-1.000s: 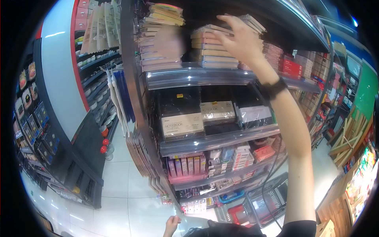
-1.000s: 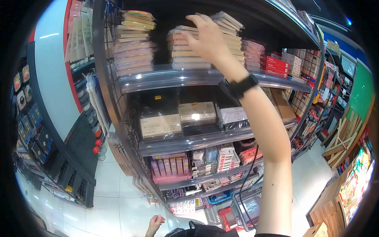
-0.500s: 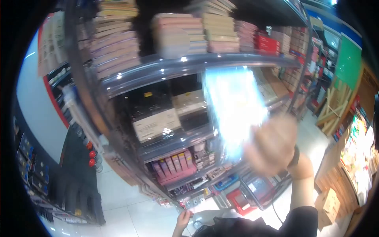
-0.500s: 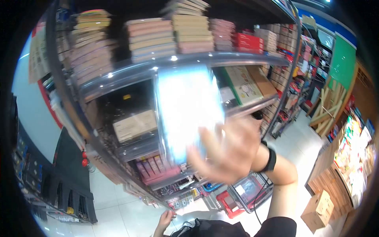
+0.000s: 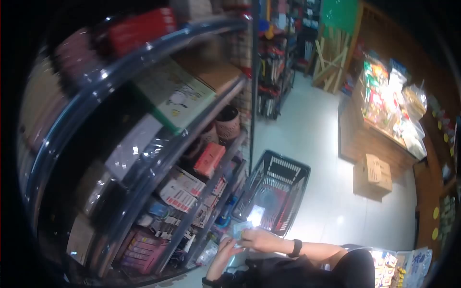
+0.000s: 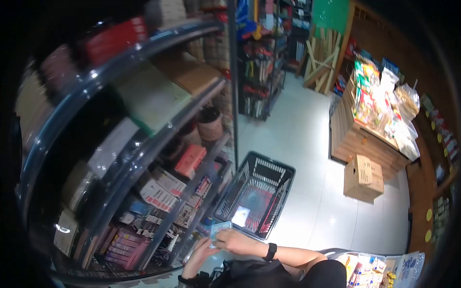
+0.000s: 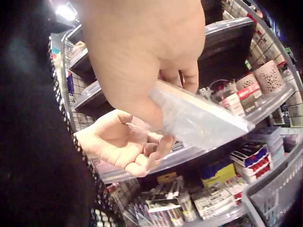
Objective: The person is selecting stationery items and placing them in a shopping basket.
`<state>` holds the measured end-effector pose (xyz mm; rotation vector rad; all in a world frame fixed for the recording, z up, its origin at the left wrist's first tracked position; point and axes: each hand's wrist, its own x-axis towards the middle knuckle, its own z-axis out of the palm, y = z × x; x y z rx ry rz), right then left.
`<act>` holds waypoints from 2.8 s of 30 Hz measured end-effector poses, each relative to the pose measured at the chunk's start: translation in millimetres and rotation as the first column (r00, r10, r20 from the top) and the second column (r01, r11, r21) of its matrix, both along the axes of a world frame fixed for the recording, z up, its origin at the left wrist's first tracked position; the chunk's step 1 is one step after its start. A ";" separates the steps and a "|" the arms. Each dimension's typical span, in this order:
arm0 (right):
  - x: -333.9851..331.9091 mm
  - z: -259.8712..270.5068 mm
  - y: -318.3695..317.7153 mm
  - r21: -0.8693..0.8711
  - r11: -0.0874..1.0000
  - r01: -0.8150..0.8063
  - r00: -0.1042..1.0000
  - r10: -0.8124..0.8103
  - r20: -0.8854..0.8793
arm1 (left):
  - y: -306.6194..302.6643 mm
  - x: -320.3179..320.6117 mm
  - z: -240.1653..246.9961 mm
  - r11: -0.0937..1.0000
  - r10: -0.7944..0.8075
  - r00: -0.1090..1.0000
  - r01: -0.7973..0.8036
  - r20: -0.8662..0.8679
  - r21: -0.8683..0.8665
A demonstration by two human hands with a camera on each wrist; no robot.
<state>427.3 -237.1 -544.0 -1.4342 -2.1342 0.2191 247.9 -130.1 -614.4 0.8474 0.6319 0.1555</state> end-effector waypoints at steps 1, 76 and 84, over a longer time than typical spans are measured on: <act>12.6 -14.0 -2.4 -0.081 0.996 0.022 0.999 -0.020 0.027 | -5.0 17.5 7.2 0.990 0.022 0.999 -0.026 -0.031 -0.137; -225.8 460.6 292.9 0.836 0.524 -0.164 0.979 0.190 0.073 | -191.8 -339.7 -250.0 0.376 0.683 0.330 -0.924 -0.652 -0.074; -186.3 410.6 189.0 0.962 -0.028 -0.270 0.963 0.006 0.270 | -155.6 -353.4 -258.5 0.584 0.607 0.482 -0.810 -0.632 -0.057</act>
